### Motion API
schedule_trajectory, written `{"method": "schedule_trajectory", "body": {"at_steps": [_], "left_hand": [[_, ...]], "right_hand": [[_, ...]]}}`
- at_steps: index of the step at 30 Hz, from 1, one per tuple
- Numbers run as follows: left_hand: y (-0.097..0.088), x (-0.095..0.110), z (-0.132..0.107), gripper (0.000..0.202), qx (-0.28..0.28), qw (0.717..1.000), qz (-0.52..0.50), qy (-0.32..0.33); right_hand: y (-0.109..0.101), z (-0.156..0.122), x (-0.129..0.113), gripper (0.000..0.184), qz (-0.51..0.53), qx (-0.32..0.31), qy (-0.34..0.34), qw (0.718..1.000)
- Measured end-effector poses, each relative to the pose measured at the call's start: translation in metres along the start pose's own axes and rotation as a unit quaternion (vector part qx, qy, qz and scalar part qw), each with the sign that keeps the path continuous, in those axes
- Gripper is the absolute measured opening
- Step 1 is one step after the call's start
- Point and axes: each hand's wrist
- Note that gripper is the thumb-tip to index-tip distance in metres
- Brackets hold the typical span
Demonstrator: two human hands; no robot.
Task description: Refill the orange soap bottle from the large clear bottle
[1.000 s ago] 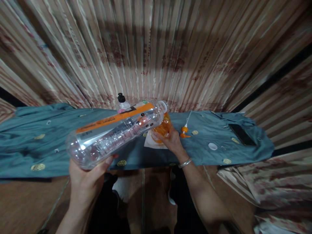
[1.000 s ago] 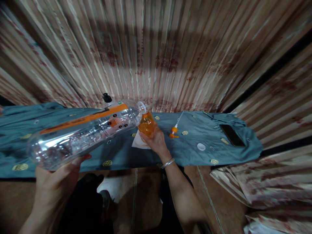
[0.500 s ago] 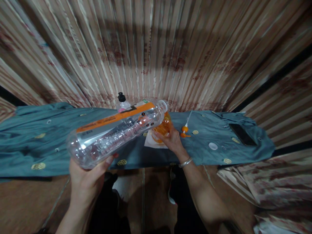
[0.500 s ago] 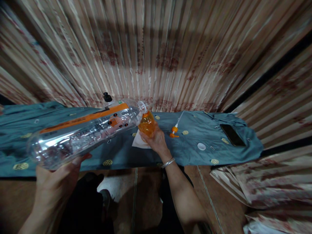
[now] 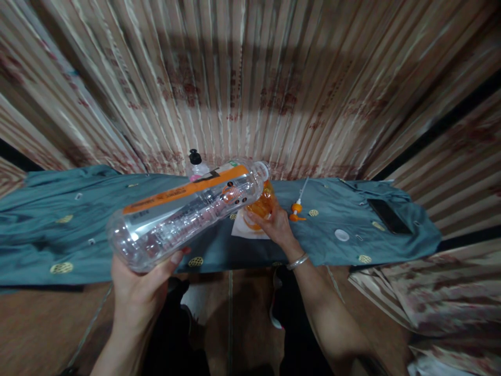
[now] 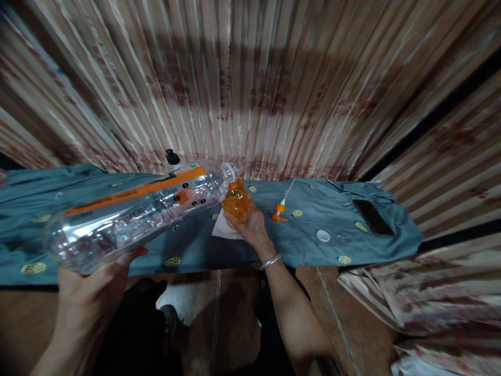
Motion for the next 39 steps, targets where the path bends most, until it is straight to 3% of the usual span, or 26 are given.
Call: {"method": "schedule_trajectory", "body": {"at_steps": [12, 16, 21, 24, 39], "left_hand": [[0.003, -0.001, 0.0, 0.06, 0.009, 1.0, -0.004, 0.001], [-0.003, -0.004, 0.0, 0.051, -0.02, 1.0, 0.002, 0.012], [-0.011, -0.007, 0.001, 0.066, -0.035, 0.999, 0.014, 0.015], [-0.012, -0.007, 0.001, 0.059, -0.043, 0.999, 0.012, 0.014], [-0.003, -0.001, -0.001, 0.061, -0.013, 1.0, 0.007, 0.007]], "right_hand": [[-0.002, 0.0, -0.001, 0.072, 0.009, -0.012, 0.004, 1.0], [-0.003, 0.0, -0.002, 0.071, 0.016, -0.013, 0.007, 1.0], [-0.004, 0.001, -0.005, 0.076, 0.005, -0.021, 0.02, 1.0], [-0.005, 0.0, -0.008, 0.074, 0.001, -0.013, 0.022, 1.0], [-0.005, 0.0, -0.008, 0.072, 0.003, -0.011, 0.019, 1.0]]}}
Point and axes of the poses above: each hand's wrist, its own z-axis towards the middle knuckle, its own y-axis out of the palm, x = y × z, and after that the axes turned 7 degrees about -z, right-handed
